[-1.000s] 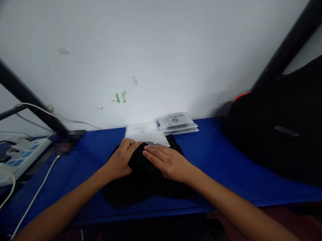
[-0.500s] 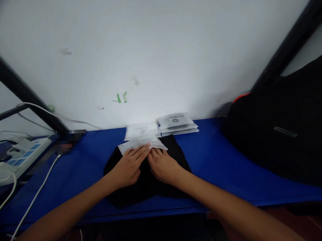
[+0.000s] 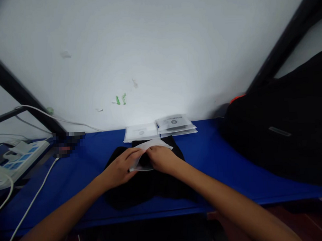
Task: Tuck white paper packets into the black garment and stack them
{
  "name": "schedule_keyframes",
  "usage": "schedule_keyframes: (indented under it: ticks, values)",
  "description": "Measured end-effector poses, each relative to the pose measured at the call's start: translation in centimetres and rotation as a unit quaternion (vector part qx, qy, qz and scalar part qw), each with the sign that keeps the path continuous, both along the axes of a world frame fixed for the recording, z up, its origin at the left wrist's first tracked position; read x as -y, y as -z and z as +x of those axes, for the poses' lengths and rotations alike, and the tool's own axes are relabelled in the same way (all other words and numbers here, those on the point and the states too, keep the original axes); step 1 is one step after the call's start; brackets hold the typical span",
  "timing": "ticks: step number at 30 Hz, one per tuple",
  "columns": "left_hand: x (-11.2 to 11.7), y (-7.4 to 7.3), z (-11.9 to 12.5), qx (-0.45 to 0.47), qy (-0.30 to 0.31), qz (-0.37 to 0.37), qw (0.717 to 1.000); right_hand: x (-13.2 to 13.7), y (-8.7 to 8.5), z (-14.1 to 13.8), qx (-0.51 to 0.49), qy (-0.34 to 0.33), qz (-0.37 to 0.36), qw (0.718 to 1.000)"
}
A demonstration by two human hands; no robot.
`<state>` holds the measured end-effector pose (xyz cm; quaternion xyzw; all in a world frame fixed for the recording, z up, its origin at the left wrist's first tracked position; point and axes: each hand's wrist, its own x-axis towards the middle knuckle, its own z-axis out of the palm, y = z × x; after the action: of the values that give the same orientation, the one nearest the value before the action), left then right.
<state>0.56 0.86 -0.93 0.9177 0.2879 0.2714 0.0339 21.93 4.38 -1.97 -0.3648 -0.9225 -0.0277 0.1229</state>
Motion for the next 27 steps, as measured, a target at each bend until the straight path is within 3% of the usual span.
schedule_keyframes:
  ticks: [3,7,10,14,21,27]
  values:
    - [-0.6,0.0,-0.5,0.125,-0.039,0.037,0.991,0.3,-2.1,0.8,-0.109,-0.032,0.011,0.993]
    - [-0.6,-0.1,-0.5,0.189,-0.040,0.075,0.978,1.3,-2.8,0.5,-0.226,-0.103,0.115,0.962]
    - [-0.3,0.0,-0.3,0.193,-0.032,0.093,0.976,1.8,-2.3,-0.8,-0.205,-0.148,0.194,0.948]
    - [0.0,0.2,0.1,0.195,-0.042,0.100,0.975,1.7,-1.7,-2.1,-0.182,-0.173,0.242,0.937]
    - [0.2,-0.2,0.2,0.171,-0.040,0.089,0.980,1.3,-2.0,-1.4,-0.175,-0.202,0.238,0.934]
    - [0.1,-1.3,-0.4,0.217,-0.058,0.077,0.971,-0.5,-1.8,2.0,-0.184,-0.167,0.220,0.943]
